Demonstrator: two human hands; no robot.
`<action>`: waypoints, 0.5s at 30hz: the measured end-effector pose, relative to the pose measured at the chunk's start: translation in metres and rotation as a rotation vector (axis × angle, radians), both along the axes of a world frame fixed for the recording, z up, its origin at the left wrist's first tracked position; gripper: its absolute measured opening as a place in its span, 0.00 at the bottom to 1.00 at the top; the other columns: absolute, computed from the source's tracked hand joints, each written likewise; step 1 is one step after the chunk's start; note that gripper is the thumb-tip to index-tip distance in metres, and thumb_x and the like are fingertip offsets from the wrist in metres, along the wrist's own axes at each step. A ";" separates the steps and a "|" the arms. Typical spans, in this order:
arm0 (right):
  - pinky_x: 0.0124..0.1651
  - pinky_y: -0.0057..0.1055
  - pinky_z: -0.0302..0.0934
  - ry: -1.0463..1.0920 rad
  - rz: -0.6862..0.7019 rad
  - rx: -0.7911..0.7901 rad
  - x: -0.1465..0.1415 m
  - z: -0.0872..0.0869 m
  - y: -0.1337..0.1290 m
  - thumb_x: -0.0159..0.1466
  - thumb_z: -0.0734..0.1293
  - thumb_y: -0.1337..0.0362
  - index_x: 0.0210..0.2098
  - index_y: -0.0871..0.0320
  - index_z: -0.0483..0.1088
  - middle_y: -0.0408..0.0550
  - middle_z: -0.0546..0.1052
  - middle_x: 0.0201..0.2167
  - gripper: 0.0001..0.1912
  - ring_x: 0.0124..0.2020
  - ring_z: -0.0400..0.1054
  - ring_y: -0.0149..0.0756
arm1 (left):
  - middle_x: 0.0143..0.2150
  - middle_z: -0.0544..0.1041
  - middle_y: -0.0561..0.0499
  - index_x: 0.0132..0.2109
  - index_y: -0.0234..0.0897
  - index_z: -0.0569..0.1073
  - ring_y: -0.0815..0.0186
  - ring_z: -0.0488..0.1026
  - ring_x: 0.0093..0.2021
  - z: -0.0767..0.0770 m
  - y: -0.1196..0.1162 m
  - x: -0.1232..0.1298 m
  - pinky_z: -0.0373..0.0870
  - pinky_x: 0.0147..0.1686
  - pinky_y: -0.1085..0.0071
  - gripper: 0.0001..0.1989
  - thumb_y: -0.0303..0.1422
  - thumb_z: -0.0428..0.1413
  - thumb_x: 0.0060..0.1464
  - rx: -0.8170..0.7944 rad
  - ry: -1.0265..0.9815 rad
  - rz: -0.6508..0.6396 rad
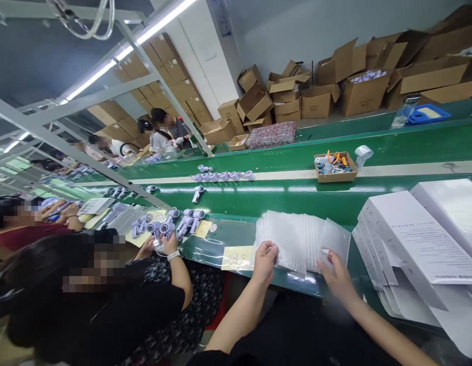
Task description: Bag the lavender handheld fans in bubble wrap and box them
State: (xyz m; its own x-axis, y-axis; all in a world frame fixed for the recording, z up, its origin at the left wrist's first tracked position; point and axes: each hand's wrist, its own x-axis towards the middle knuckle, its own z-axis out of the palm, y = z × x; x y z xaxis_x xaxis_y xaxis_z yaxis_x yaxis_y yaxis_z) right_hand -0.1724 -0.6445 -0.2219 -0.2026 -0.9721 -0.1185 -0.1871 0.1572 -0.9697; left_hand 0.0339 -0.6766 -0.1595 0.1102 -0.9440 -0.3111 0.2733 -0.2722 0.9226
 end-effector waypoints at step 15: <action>0.31 0.28 0.68 -0.946 0.144 0.516 0.036 0.095 -0.005 0.51 0.73 0.67 0.33 0.60 0.70 0.46 0.78 0.28 0.11 0.28 0.73 0.36 | 0.49 0.68 0.41 0.51 0.41 0.69 0.51 0.61 0.52 0.075 0.071 0.031 0.56 0.52 0.53 0.25 0.42 0.61 0.46 -0.682 -1.043 -0.535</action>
State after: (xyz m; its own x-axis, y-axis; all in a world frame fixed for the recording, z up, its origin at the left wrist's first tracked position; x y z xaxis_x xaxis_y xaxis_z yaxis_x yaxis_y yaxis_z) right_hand -0.1360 -0.6500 -0.1270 0.2978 -0.7674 -0.5678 0.5511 0.6239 -0.5541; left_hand 0.0651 -0.6054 -0.0850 -0.4204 -0.8767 0.2336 -0.6247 0.4665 0.6262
